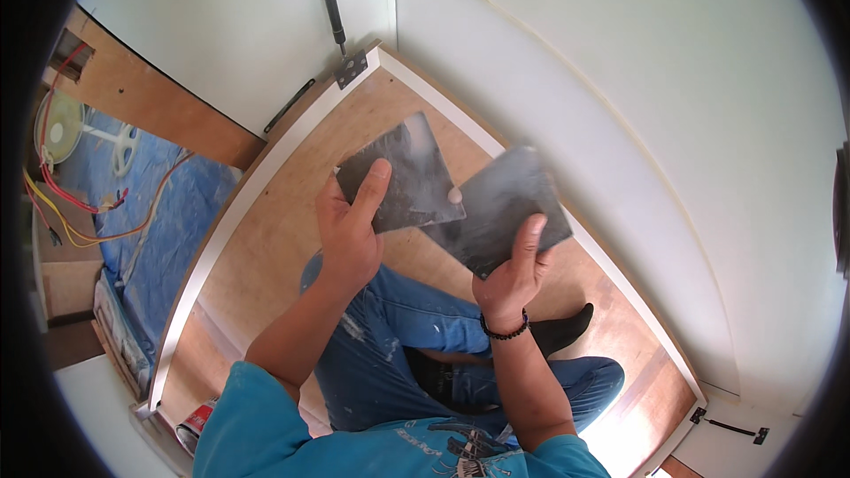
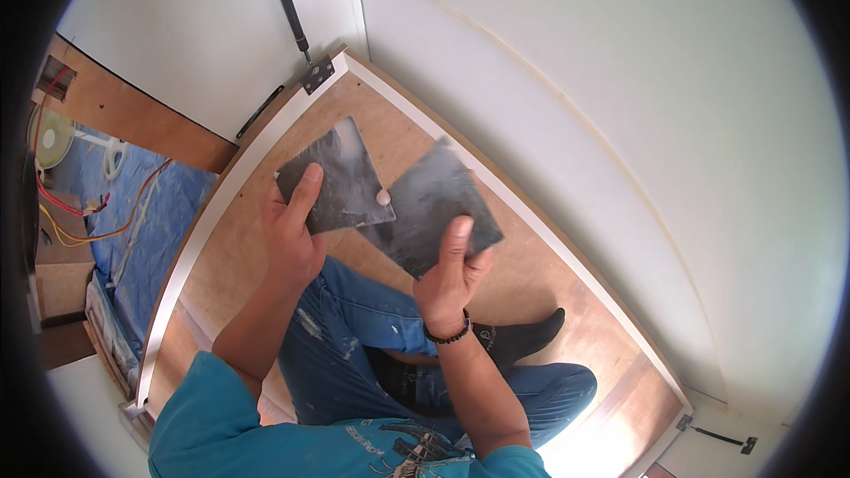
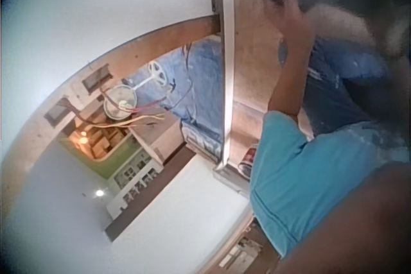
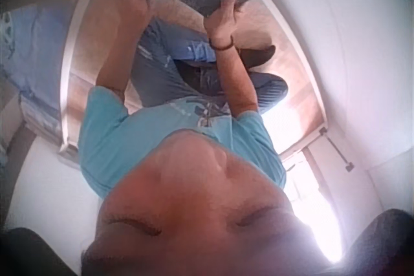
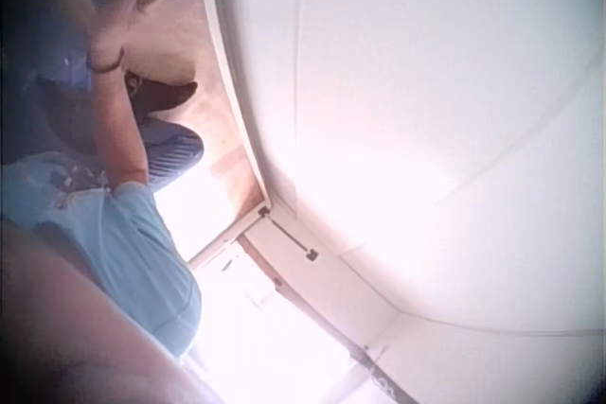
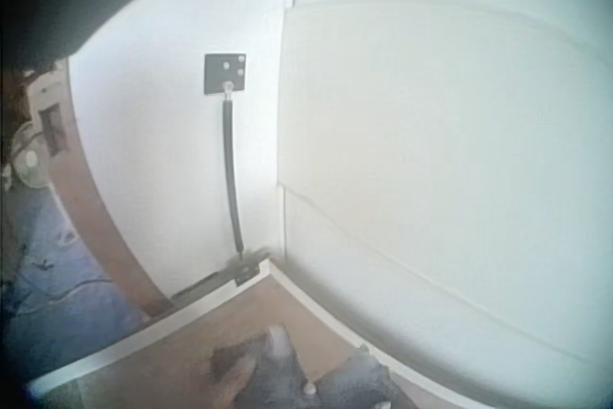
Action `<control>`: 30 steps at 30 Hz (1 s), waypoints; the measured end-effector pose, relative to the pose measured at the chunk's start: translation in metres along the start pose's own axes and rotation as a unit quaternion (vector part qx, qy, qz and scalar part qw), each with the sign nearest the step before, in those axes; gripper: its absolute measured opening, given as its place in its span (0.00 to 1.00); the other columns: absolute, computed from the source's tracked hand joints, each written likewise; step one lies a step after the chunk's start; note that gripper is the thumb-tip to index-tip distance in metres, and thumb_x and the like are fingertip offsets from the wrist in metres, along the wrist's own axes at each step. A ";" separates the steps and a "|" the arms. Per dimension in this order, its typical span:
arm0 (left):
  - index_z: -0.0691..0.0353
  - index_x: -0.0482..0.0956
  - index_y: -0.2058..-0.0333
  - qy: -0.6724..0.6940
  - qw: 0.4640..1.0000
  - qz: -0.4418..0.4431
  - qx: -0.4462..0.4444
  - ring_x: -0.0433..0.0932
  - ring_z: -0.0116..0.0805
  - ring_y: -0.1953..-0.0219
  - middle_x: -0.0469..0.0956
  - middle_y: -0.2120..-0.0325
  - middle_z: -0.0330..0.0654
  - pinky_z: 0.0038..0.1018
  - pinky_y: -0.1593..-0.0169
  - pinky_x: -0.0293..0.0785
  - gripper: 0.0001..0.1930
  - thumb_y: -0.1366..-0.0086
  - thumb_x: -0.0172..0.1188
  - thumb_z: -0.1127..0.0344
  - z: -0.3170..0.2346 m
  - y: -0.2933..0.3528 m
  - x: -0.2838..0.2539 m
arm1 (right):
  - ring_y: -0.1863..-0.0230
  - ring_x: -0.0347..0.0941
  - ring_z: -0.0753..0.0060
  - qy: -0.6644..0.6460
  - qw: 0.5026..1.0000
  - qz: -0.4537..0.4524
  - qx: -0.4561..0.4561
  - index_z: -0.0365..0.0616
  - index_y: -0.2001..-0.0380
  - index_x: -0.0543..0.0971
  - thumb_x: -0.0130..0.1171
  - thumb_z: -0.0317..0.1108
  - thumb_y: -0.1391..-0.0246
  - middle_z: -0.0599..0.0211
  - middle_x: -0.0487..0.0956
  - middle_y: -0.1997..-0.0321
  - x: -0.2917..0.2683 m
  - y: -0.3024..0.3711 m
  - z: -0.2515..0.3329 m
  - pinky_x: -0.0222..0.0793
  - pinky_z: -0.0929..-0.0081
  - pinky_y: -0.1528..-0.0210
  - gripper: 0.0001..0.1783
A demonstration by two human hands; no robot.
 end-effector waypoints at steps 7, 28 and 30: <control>0.64 0.79 0.42 -0.171 0.983 0.044 0.051 0.82 0.31 0.48 0.83 0.50 0.43 0.30 0.43 0.78 0.14 0.24 0.55 0.72 -0.008 -0.055 -0.031 | 0.47 0.79 0.66 -0.007 0.977 0.003 0.215 0.47 0.38 0.76 0.52 0.48 0.25 0.65 0.81 0.45 -0.080 -0.044 -0.091 0.76 0.66 0.43 0.22; 0.49 0.73 0.33 -0.769 0.491 0.285 0.292 0.67 0.40 0.30 0.71 0.32 0.35 0.40 0.28 0.65 0.36 0.40 0.57 0.83 0.138 -0.228 -0.107 | 0.70 0.81 0.55 -0.128 0.875 0.026 0.467 0.49 0.53 0.81 0.58 0.58 0.32 0.70 0.83 0.61 -0.179 -0.029 -0.189 0.81 0.63 0.78 0.23; 0.50 0.73 0.33 -0.773 0.487 0.284 0.292 0.67 0.40 0.30 0.71 0.33 0.35 0.40 0.28 0.64 0.36 0.41 0.58 0.82 0.140 -0.229 -0.109 | 0.70 0.81 0.55 -0.135 0.872 0.037 0.468 0.49 0.53 0.82 0.59 0.57 0.33 0.70 0.83 0.61 -0.178 -0.029 -0.188 0.81 0.63 0.78 0.23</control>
Point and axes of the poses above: each hand's wrist, its own y-axis away from the middle knuckle, its own x-axis out of the palm, z = x × y, the point moved 6 cm from there along -y, towards the middle knuckle
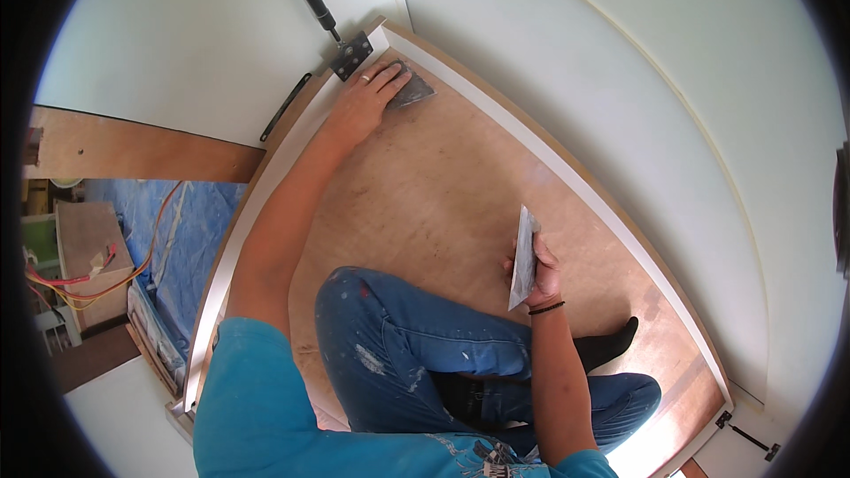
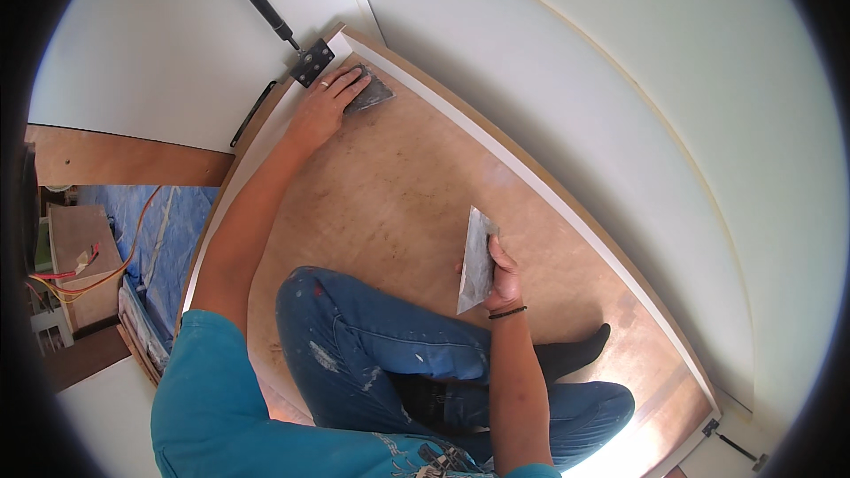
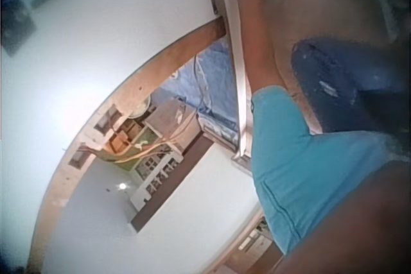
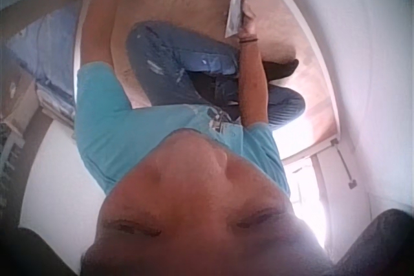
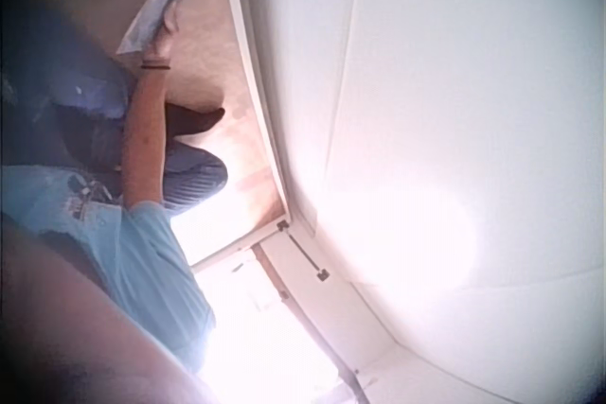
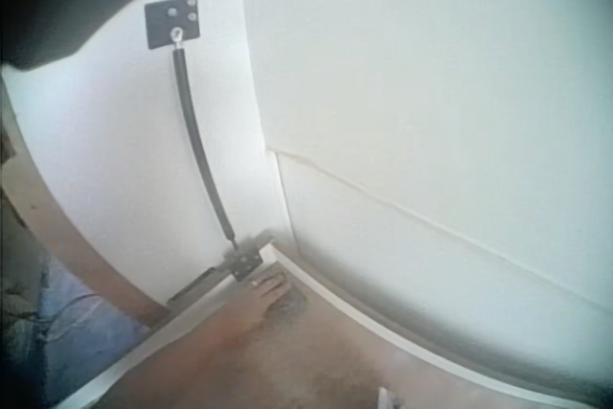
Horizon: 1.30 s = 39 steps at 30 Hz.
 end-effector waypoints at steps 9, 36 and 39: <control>0.53 0.76 0.36 -0.053 0.994 0.081 -0.041 0.70 0.41 0.33 0.75 0.36 0.36 0.42 0.31 0.65 0.33 0.41 0.58 0.82 -0.017 -0.015 -0.022 | 0.66 0.85 0.52 -0.046 0.998 0.032 -0.004 0.44 0.47 0.79 0.57 0.51 0.30 0.60 0.85 0.62 0.006 0.003 0.003 0.83 0.59 0.68 0.22; 0.56 0.77 0.37 -0.061 0.997 0.020 -0.035 0.69 0.42 0.33 0.74 0.35 0.38 0.43 0.31 0.65 0.29 0.38 0.55 0.80 -0.005 -0.017 -0.007 | 0.66 0.84 0.52 -0.050 0.997 0.053 -0.001 0.44 0.48 0.80 0.57 0.50 0.29 0.62 0.85 0.61 0.010 0.002 0.003 0.82 0.59 0.62 0.21; 0.55 0.77 0.37 -0.057 0.997 0.037 -0.035 0.70 0.42 0.33 0.75 0.36 0.38 0.44 0.31 0.65 0.29 0.38 0.54 0.80 -0.004 -0.016 -0.002 | 0.67 0.84 0.51 -0.036 0.999 0.040 -0.004 0.46 0.50 0.81 0.58 0.52 0.31 0.64 0.85 0.62 0.010 0.003 0.002 0.81 0.62 0.68 0.21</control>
Point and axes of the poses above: each hand's wrist, its own y-axis away from the middle knuckle, its own x-axis out of the palm, z = x × y, the point moved 6 cm from there along -y, towards the middle knuckle
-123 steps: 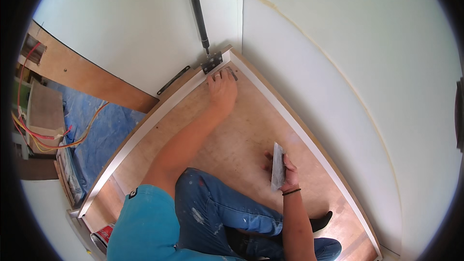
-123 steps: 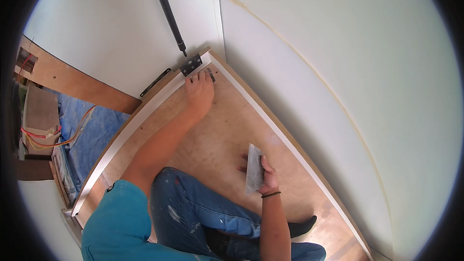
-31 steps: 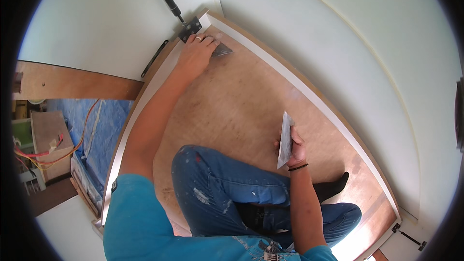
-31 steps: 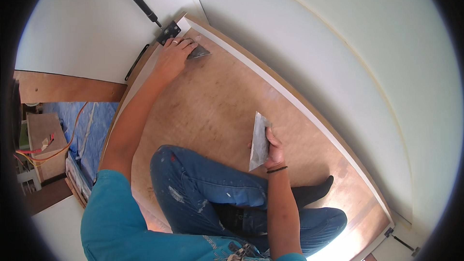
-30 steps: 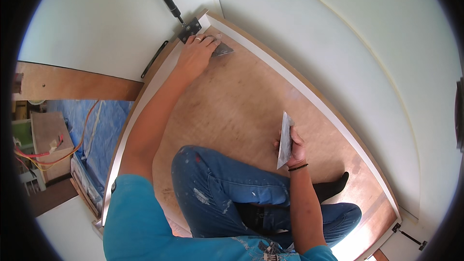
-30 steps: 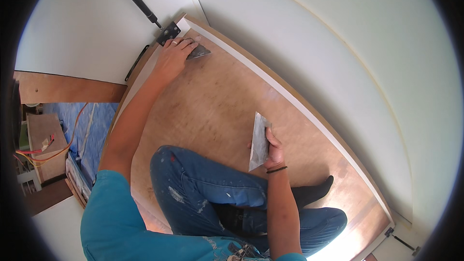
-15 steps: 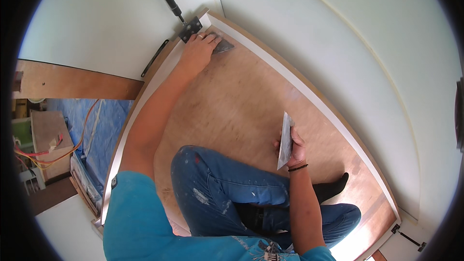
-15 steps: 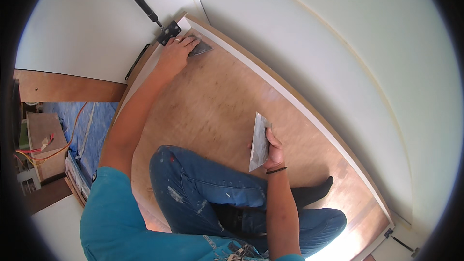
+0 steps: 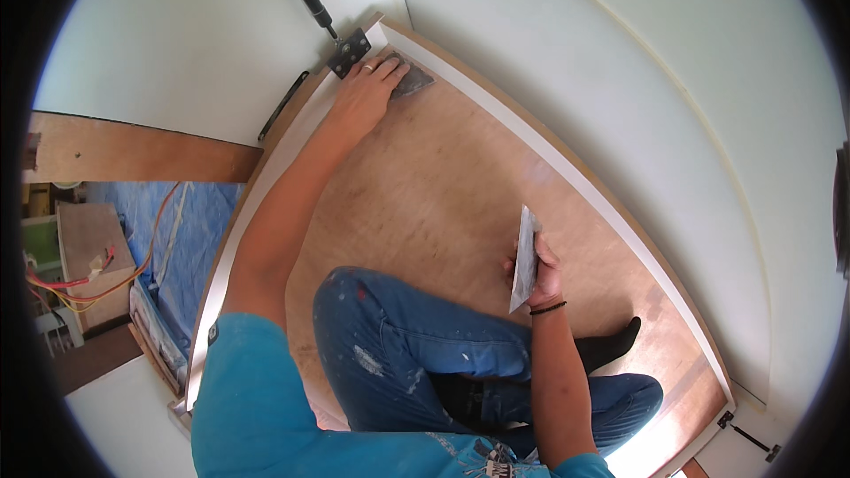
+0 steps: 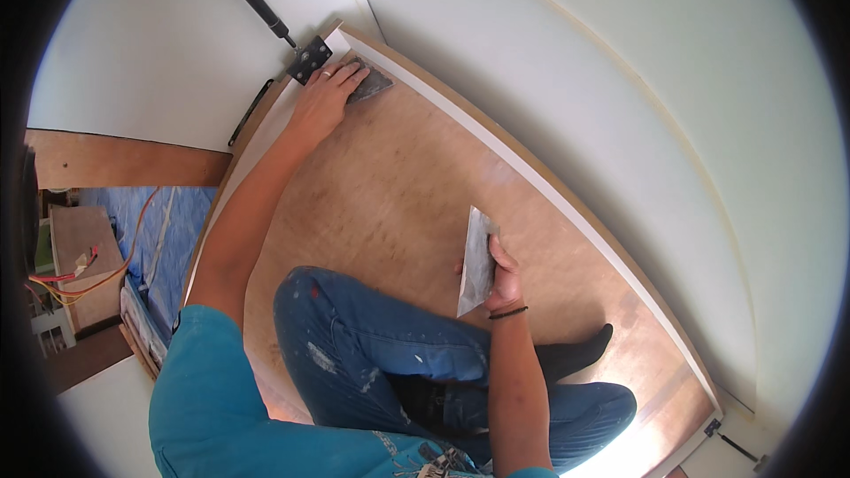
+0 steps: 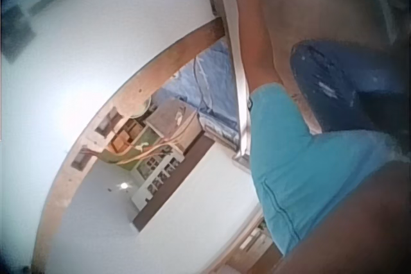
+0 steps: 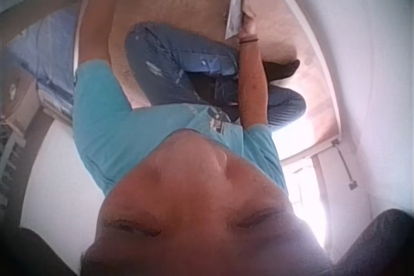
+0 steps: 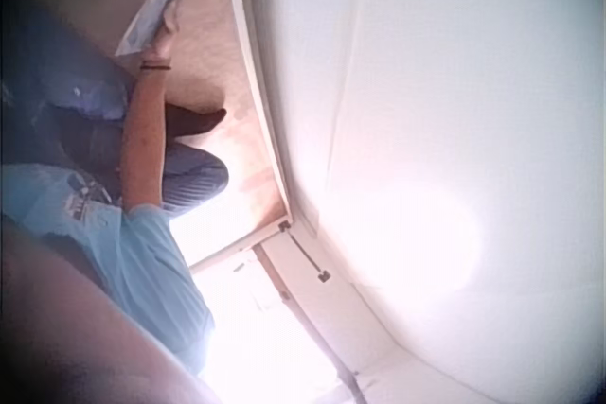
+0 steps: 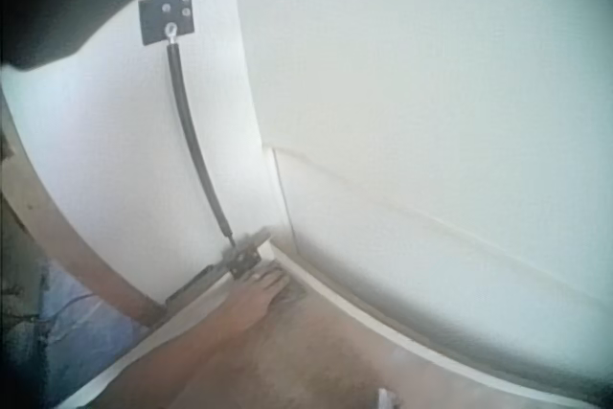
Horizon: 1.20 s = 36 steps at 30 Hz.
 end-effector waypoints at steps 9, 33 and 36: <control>0.59 0.81 0.45 0.219 0.959 -0.059 -0.169 0.79 0.39 0.46 0.82 0.47 0.42 0.36 0.40 0.72 0.18 0.33 0.59 0.74 -0.022 0.065 -0.118 | 0.56 0.84 0.60 -0.002 0.997 -0.044 -0.058 0.51 0.46 0.81 0.58 0.52 0.30 0.70 0.85 0.54 0.010 0.007 -0.002 0.84 0.62 0.60 0.20; 0.65 0.81 0.42 0.419 0.875 -0.214 0.114 0.79 0.57 0.40 0.79 0.43 0.55 0.42 0.37 0.74 0.28 0.43 0.58 0.82 -0.245 0.225 -0.347 | 0.48 0.82 0.63 -0.025 0.977 0.026 -0.209 0.43 0.41 0.74 0.57 0.37 0.29 0.64 0.83 0.48 0.239 0.231 0.002 0.80 0.57 0.44 0.17; 0.64 0.81 0.40 0.421 0.893 -0.153 0.049 0.80 0.52 0.41 0.79 0.44 0.53 0.38 0.39 0.76 0.27 0.40 0.58 0.80 -0.229 0.227 -0.330 | 0.47 0.82 0.63 -0.039 0.976 0.017 -0.214 0.44 0.41 0.74 0.57 0.37 0.29 0.65 0.82 0.48 0.239 0.236 0.010 0.80 0.57 0.44 0.17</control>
Point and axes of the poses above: each hand's wrist, its own y-axis away from the middle knuckle, its own x-axis out of the palm, z = x × y, the point moved 6 cm from there along -y, towards the middle knuckle
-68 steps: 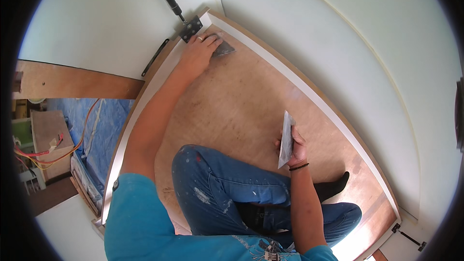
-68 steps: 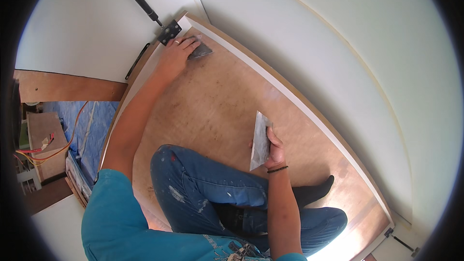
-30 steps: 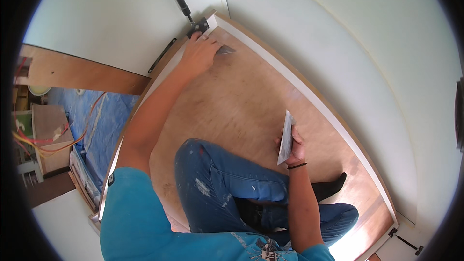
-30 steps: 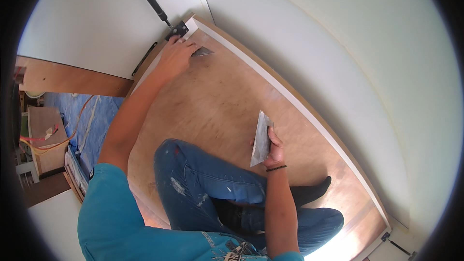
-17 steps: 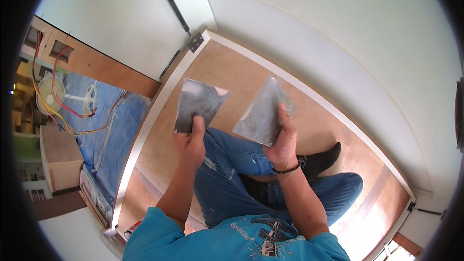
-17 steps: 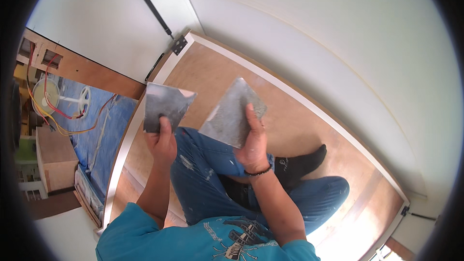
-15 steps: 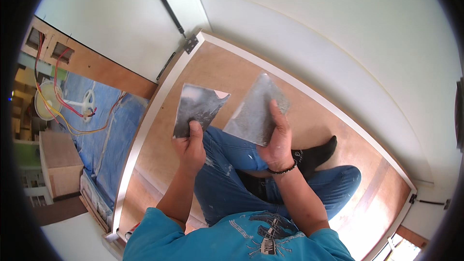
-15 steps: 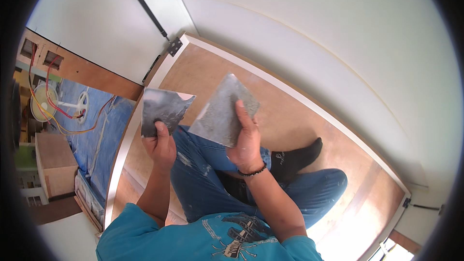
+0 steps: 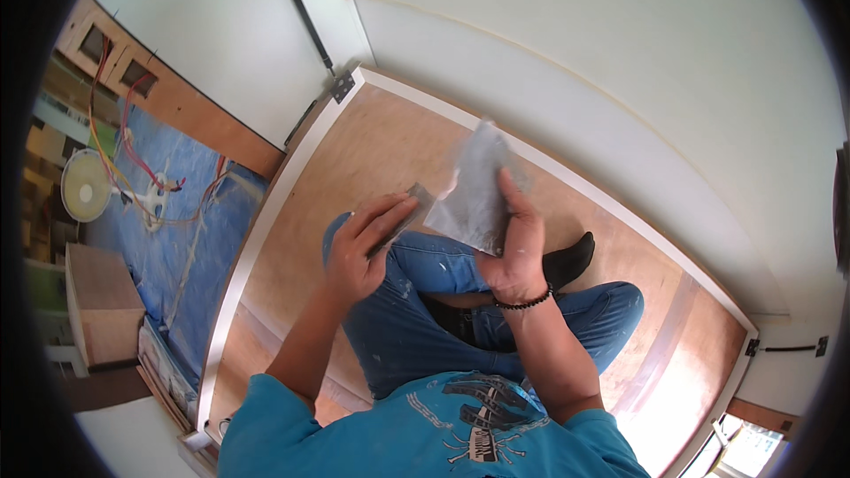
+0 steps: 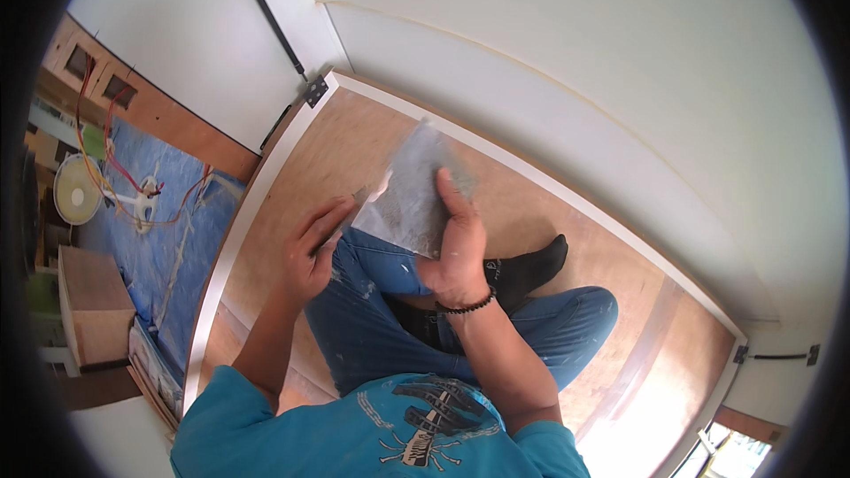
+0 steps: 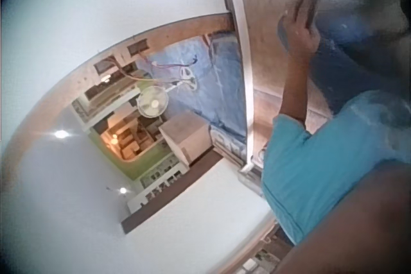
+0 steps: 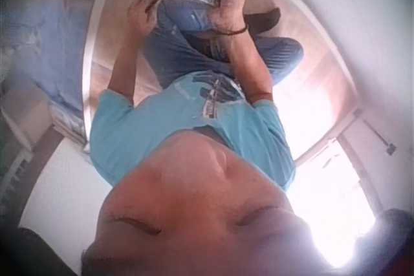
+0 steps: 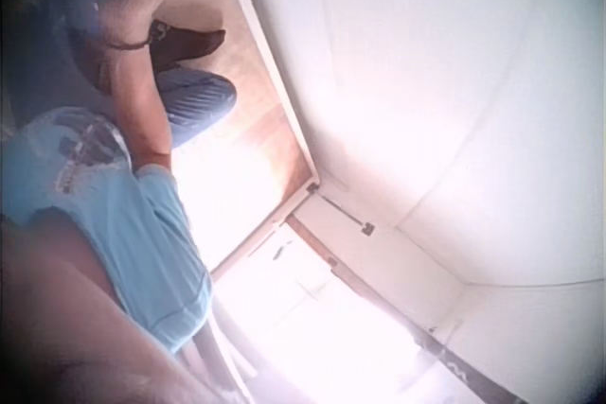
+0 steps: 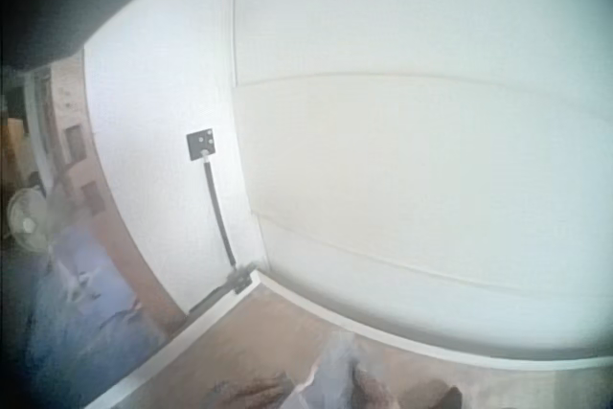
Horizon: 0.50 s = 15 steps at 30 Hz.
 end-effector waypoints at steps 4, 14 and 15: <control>0.68 0.78 0.40 0.206 0.954 -0.103 -0.190 0.80 0.41 0.41 0.80 0.44 0.51 0.34 0.40 0.77 0.20 0.30 0.56 0.77 0.037 0.026 -0.018 | 0.47 0.81 0.66 0.047 0.987 -0.016 -0.156 0.46 0.43 0.77 0.61 0.38 0.31 0.67 0.82 0.46 -0.003 -0.006 0.023 0.80 0.59 0.46 0.17; 0.66 0.75 0.43 0.578 0.716 -0.261 -0.293 0.81 0.26 0.52 0.82 0.53 0.41 0.24 0.47 0.77 0.15 0.24 0.58 0.67 0.013 0.053 0.007 | 0.44 0.78 0.68 0.181 0.952 -0.067 -0.237 0.41 0.40 0.73 0.59 0.47 0.28 0.64 0.79 0.45 0.001 0.012 -0.002 0.78 0.65 0.43 0.24; 0.66 0.76 0.44 0.585 0.697 -0.270 -0.313 0.81 0.25 0.53 0.82 0.55 0.40 0.24 0.48 0.77 0.15 0.24 0.58 0.67 0.013 0.055 0.012 | 0.42 0.77 0.68 0.182 0.950 -0.081 -0.238 0.41 0.39 0.72 0.58 0.48 0.27 0.63 0.78 0.44 0.000 0.014 -0.001 0.77 0.66 0.42 0.25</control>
Point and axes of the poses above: each hand's wrist, its own y-axis away from the middle knuckle, its own x-axis out of the palm, z = x × y, the point moved 6 cm from there along -y, towards the middle knuckle
